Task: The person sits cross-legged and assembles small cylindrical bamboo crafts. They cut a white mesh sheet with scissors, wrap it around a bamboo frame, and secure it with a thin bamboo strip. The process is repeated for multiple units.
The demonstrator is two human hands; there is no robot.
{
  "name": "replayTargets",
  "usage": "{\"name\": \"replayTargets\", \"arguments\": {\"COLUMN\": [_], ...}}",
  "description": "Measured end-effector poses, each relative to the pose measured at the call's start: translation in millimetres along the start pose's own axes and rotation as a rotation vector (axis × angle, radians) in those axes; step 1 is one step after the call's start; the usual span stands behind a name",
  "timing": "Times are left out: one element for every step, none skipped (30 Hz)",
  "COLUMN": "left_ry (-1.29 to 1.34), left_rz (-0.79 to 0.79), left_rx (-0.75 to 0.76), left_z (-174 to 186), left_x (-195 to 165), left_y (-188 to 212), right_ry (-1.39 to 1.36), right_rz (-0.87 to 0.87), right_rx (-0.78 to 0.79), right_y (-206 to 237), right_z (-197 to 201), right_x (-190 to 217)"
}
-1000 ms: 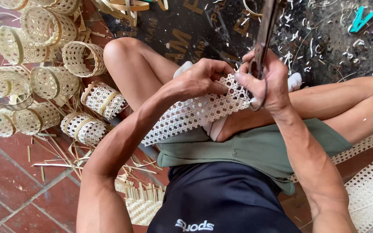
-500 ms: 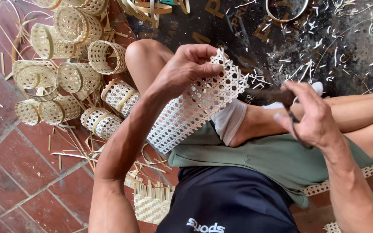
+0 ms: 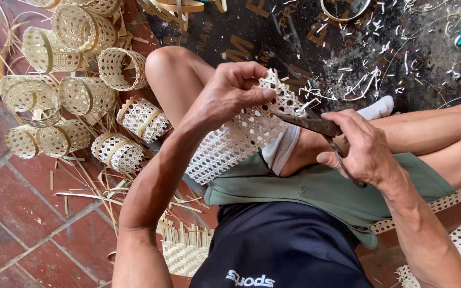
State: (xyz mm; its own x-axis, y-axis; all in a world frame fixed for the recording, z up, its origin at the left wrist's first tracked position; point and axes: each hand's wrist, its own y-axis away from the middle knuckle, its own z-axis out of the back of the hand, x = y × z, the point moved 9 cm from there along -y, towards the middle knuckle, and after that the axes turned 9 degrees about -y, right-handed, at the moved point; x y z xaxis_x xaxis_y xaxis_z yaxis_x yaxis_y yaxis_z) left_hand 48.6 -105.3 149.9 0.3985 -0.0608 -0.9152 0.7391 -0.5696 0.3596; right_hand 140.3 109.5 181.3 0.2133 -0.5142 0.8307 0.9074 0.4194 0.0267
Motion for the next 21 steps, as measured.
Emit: {"name": "replayTargets", "arguments": {"left_ry": [0.005,0.009,0.011,0.015,0.034,0.052,0.069,0.075,0.081,0.087,0.077,0.068,0.061,0.043,0.023,0.004,0.026,0.042,0.053,0.064,0.078], "left_rz": [0.018,0.007,-0.006,-0.018,-0.017,-0.017,-0.02,-0.031,-0.04,-0.047,-0.046,-0.043,-0.036,-0.029,-0.025,-0.016,-0.013,-0.018,-0.028,-0.036,-0.038], "left_rx": [0.02,0.023,0.024,0.024,0.029,0.034,0.043,0.048,0.049,0.047,0.045,0.044,0.044,0.038,0.037,0.035,0.036,0.03,0.017,0.017,0.019], "left_z": [-4,-6,-7,-7,-8,-9,-10,-11,-11,-11,-11,-12,-12,-11,-11,-10,-11,-9,-7,-7,-8], "left_x": [3,4,5,6,7,8,9,8,8,8,8,9,9,9,8,8,7,5,2,1,1], "left_y": [-1,-2,-2,-2,-2,-3,-4,-4,-5,-4,-4,-4,-3,-2,-1,0,2,3,3,3,3], "right_ry": [-0.012,-0.008,-0.005,-0.001,0.003,0.007,0.015,0.017,0.016,0.013,0.023,0.032,0.038,0.076,0.117,0.154,0.107,0.061,0.014,0.017,0.016], "right_rz": [-0.005,-0.014,-0.02,-0.026,-0.023,-0.02,-0.017,-0.006,0.006,0.019,0.059,0.097,0.131,0.09,0.048,0.002,-0.029,-0.048,-0.056,-0.068,-0.086], "right_rx": [-0.001,0.008,0.018,0.029,0.024,0.019,0.009,-0.012,-0.03,-0.046,-0.057,-0.068,-0.077,-0.064,-0.055,-0.044,-0.036,-0.028,-0.02,-0.025,-0.027], "right_y": [-1,-1,-1,-1,-1,-1,0,0,1,2,2,2,3,3,1,1,1,-1,-5,-7,-8], "right_z": [-2,-3,-5,-7,-8,-9,-9,-9,-9,-9,-9,-8,-7,-7,-5,-2,0,2,3,4,3], "right_x": [0,-1,-2,-3,-4,-6,-7,-8,-8,-9,-7,-5,-3,-7,-12,-16,-18,-19,-20,-19,-18]}}
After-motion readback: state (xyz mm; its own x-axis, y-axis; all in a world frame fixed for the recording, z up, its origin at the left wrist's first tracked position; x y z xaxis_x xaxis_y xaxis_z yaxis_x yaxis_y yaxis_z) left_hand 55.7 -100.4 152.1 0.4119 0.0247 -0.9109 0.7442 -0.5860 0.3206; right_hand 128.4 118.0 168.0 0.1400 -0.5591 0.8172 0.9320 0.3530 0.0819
